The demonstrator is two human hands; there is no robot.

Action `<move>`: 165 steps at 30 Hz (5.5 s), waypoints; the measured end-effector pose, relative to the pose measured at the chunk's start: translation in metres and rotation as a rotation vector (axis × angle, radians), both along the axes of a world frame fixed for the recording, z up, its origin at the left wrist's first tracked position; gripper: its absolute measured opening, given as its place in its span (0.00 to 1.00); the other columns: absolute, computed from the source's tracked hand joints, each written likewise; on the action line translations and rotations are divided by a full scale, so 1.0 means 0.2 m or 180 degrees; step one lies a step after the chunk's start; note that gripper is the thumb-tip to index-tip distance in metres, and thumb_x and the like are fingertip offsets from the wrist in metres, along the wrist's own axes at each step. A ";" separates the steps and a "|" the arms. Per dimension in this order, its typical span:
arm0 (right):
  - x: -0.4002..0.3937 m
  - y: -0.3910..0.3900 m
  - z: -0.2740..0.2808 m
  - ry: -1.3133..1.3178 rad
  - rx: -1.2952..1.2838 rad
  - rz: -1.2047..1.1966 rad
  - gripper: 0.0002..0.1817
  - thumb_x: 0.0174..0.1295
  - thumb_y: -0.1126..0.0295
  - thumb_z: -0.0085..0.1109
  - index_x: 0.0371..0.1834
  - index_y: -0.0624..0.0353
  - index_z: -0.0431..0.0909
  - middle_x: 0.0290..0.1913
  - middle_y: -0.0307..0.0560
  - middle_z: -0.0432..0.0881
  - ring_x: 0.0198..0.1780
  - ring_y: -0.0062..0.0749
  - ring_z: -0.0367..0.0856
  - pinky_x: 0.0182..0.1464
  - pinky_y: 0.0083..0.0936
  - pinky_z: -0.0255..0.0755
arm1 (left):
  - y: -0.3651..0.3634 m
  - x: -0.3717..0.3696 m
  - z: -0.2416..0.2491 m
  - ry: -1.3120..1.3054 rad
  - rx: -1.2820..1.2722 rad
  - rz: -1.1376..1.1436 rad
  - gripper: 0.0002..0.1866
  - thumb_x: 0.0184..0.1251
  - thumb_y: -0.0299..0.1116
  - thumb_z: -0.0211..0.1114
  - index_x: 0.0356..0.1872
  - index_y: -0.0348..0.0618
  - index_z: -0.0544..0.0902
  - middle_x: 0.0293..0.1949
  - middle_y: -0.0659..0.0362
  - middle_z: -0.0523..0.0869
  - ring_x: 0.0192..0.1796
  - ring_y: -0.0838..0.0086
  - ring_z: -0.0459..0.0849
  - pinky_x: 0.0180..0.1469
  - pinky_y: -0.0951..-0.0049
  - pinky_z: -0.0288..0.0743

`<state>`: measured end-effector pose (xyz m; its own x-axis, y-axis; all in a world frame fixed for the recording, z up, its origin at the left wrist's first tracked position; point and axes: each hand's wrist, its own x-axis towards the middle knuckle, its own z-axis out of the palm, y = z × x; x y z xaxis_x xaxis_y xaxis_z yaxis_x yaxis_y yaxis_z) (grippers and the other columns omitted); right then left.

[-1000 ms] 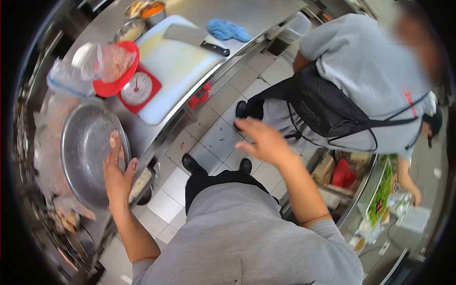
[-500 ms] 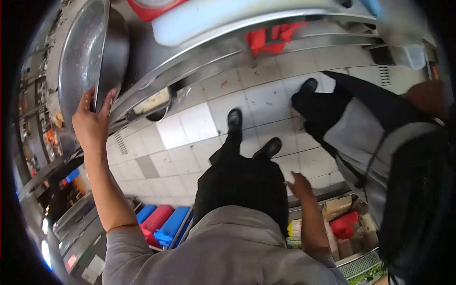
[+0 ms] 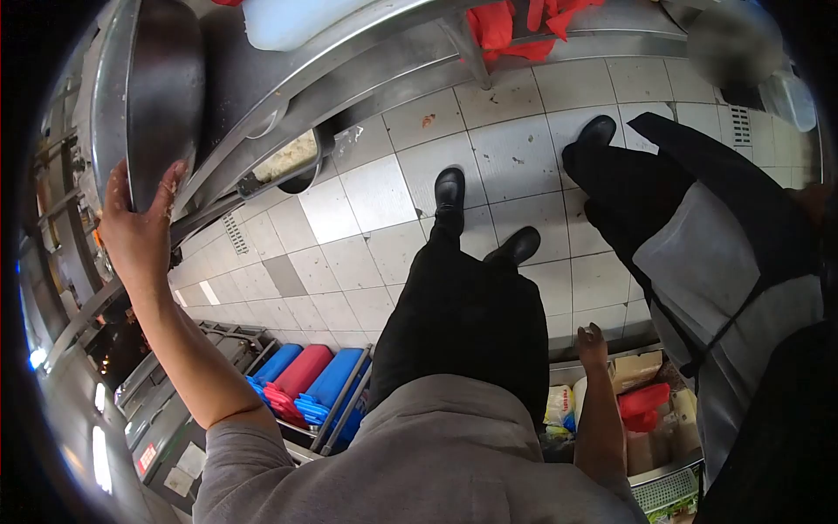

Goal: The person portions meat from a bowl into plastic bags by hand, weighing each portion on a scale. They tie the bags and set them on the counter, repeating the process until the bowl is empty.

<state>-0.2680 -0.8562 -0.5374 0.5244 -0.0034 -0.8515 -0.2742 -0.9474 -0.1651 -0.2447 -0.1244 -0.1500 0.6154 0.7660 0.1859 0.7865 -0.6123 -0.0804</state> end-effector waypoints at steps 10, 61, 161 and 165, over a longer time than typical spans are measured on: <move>0.18 0.44 0.15 -0.0012 0.0237 -0.0088 0.31 0.70 0.51 0.57 0.69 0.61 0.69 0.53 0.57 0.85 0.55 0.51 0.83 0.58 0.39 0.75 | 0.03 -0.02 0.00 0.0058 0.0041 -0.0002 0.35 0.56 0.46 0.80 0.57 0.27 0.81 0.53 0.45 0.87 0.57 0.64 0.85 0.61 0.68 0.73; 0.11 0.42 0.13 0.0066 0.0233 -0.0121 0.32 0.69 0.51 0.58 0.69 0.60 0.70 0.53 0.56 0.85 0.56 0.51 0.83 0.57 0.40 0.75 | 0.05 0.05 0.01 0.0471 0.0098 0.0105 0.32 0.56 0.51 0.78 0.52 0.32 0.85 0.44 0.47 0.90 0.48 0.63 0.89 0.56 0.67 0.76; 0.95 2.55 1.76 -0.2387 0.1754 0.2538 0.41 0.63 0.54 0.66 0.77 0.51 0.60 0.81 0.55 0.50 0.81 0.60 0.45 0.74 0.50 0.56 | 0.07 -0.04 0.23 0.0015 -0.0529 -0.0741 0.26 0.54 0.47 0.76 0.44 0.34 0.83 0.40 0.40 0.88 0.44 0.44 0.87 0.47 0.51 0.79; 0.99 2.62 1.69 -0.2559 0.1701 0.2648 0.42 0.63 0.55 0.66 0.79 0.50 0.57 0.82 0.53 0.49 0.82 0.54 0.44 0.75 0.48 0.54 | 0.09 -0.05 0.21 0.0040 -0.0489 -0.0797 0.26 0.55 0.47 0.76 0.45 0.34 0.83 0.40 0.40 0.88 0.44 0.44 0.87 0.48 0.51 0.79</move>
<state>-0.0700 -0.3326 -0.1997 0.5699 0.8170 -0.0880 0.7222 -0.5492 -0.4205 -0.2542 -0.1064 -0.1073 0.7903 0.6087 0.0707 0.6090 -0.7929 0.0193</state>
